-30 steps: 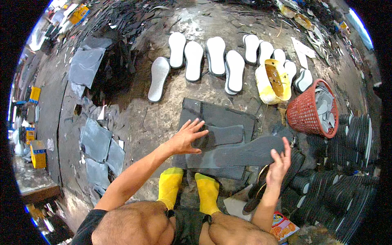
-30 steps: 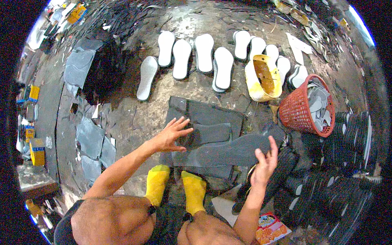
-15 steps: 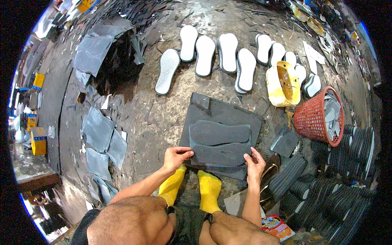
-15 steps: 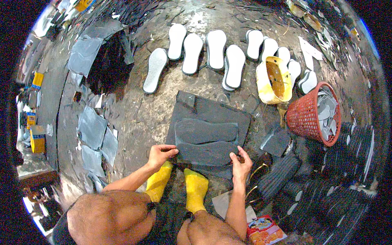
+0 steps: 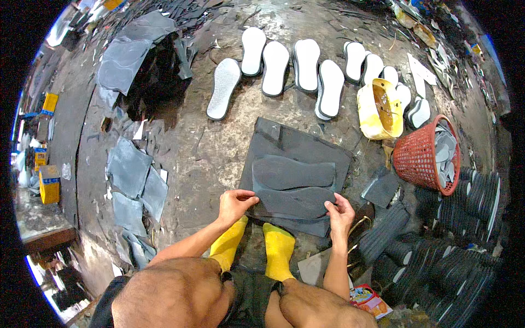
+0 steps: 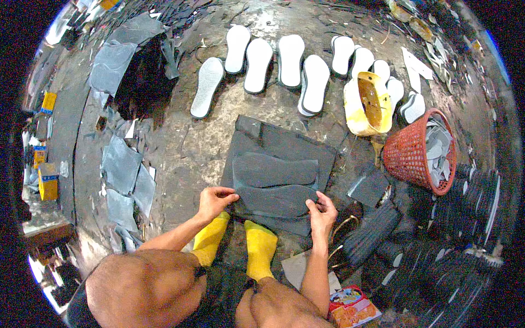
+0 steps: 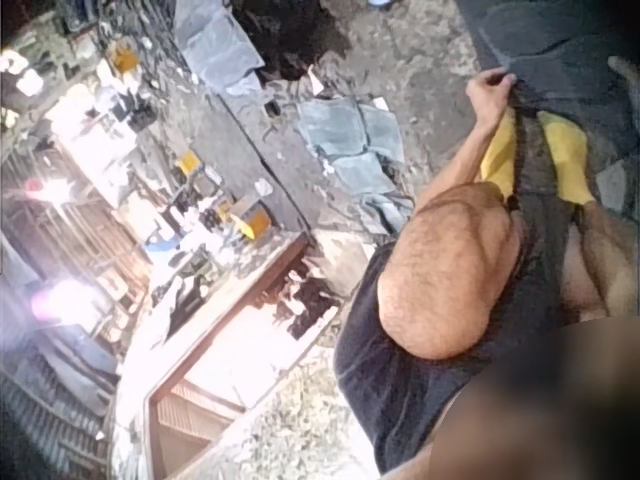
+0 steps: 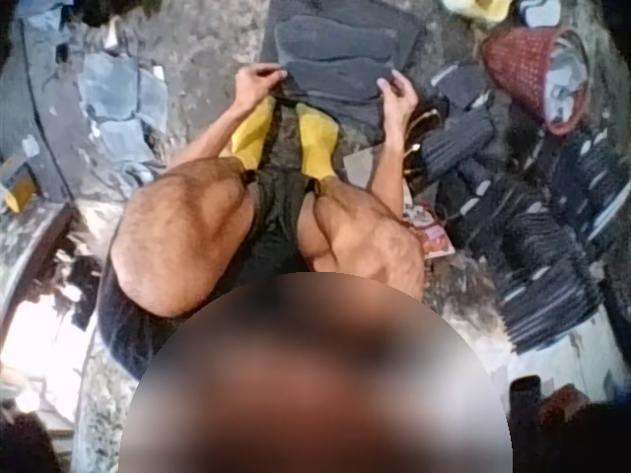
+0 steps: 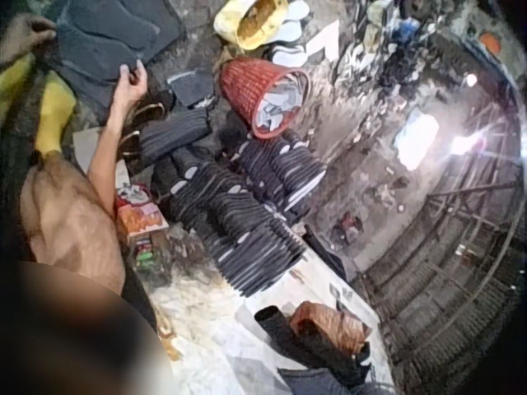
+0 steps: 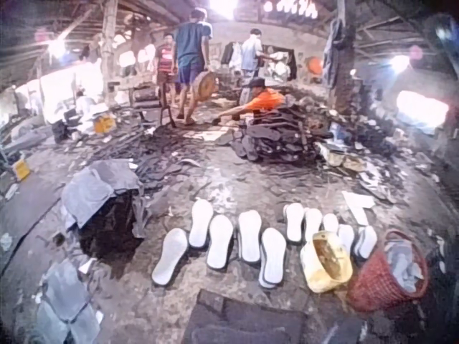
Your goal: The person sits on the floor and repeatedly picks up black rubber shoe uppers and white insoles, aligns them, and presses them together by hand. The person handles each pair one at a time, flips them to check alignment, and places the assembled units aside.
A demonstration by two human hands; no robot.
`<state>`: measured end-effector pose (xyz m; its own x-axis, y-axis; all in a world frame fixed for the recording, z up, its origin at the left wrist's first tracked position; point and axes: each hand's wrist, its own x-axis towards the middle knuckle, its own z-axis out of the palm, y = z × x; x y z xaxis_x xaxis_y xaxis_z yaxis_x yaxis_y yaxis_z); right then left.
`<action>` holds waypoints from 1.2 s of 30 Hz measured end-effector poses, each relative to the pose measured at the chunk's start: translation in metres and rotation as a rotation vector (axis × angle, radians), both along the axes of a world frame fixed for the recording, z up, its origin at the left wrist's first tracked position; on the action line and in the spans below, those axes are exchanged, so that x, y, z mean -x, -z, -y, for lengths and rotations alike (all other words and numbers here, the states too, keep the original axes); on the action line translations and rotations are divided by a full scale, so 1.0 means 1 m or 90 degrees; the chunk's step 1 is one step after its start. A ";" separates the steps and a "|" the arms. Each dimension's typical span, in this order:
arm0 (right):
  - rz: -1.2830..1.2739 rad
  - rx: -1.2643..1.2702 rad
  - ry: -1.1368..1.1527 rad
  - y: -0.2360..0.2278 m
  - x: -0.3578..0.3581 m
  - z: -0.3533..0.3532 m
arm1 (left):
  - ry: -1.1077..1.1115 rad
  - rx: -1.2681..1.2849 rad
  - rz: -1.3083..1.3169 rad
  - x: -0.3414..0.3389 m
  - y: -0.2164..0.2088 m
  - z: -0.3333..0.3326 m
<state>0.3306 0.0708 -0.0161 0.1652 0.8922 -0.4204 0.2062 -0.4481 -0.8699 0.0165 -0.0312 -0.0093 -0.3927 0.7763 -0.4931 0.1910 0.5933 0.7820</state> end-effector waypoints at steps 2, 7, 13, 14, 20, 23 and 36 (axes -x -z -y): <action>0.027 -0.011 -0.015 0.001 0.000 -0.002 | 0.086 -0.078 -0.113 -0.003 -0.006 -0.003; 0.199 -0.063 -0.087 -0.010 0.005 -0.006 | 0.524 -0.481 -0.362 -0.025 -0.009 -0.026; 0.537 -0.134 -0.100 -0.028 0.017 -0.002 | 0.649 -0.395 -0.378 -0.050 0.000 -0.044; 0.441 -0.097 -0.051 -0.027 0.018 -0.001 | 0.665 -0.363 -0.388 -0.052 -0.002 -0.047; -0.001 -0.007 0.292 -0.019 0.004 0.037 | 0.581 -0.294 -0.284 -0.049 -0.046 -0.054; -0.088 0.043 0.422 -0.031 0.005 0.049 | 0.585 -0.207 -0.035 -0.023 -0.071 -0.074; -0.226 -0.182 -0.088 -0.204 0.070 -0.016 | 0.191 -0.166 0.514 -0.005 -0.164 -0.099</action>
<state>0.2609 0.0863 0.1881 -0.0719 0.9838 -0.1645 -0.0850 -0.1704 -0.9817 0.0211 0.0678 0.1552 0.2348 0.9161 -0.3249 -0.3561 0.3921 0.8482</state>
